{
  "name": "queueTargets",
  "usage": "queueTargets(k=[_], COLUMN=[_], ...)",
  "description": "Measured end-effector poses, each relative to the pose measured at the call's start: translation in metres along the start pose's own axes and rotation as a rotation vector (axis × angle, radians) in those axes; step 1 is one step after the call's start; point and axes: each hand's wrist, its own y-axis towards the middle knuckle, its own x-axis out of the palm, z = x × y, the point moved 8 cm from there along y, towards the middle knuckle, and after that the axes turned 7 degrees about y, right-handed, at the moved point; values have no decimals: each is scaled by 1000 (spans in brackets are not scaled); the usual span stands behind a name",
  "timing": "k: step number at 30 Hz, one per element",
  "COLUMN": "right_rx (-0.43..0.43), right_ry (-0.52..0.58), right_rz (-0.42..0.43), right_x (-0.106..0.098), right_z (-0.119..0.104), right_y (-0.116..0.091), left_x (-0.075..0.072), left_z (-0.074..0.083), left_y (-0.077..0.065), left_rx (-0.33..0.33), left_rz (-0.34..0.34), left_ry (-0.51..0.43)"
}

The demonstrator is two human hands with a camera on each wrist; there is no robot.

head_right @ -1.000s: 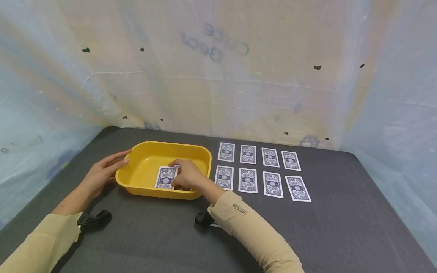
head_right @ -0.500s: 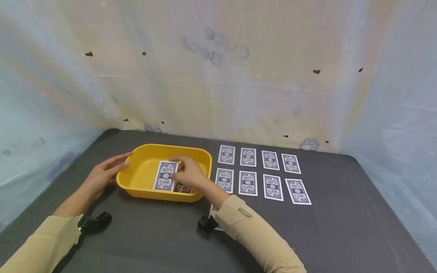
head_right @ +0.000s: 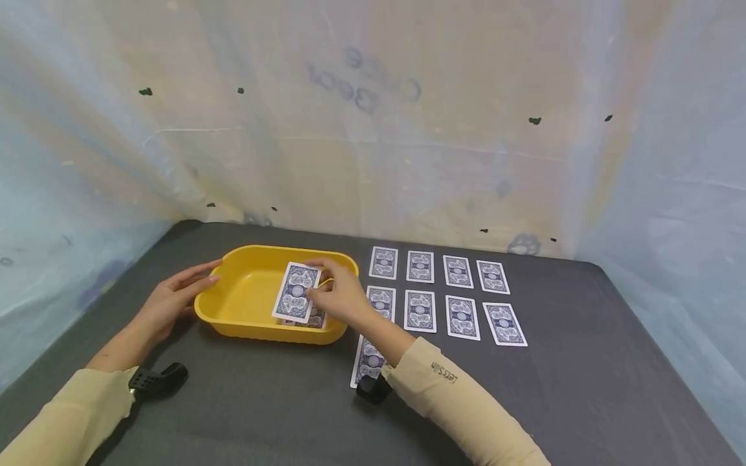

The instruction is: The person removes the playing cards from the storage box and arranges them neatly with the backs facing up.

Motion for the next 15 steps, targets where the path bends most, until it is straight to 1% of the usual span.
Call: queueTargets(k=[5, 10, 15], right_rx=[-11, -17, -30], right_ry=[42, 48, 36], right_rz=[21, 25, 45], right_x=[-13, -29, -48], right_z=[0, 0, 3], right_y=[-7, -18, -30], left_x=[-1, -1, -1], left_z=[-1, -1, 0], left_y=[-1, 0, 0], left_rx=[-11, -12, 14], left_rz=[4, 1, 4], left_ry=[9, 12, 13])
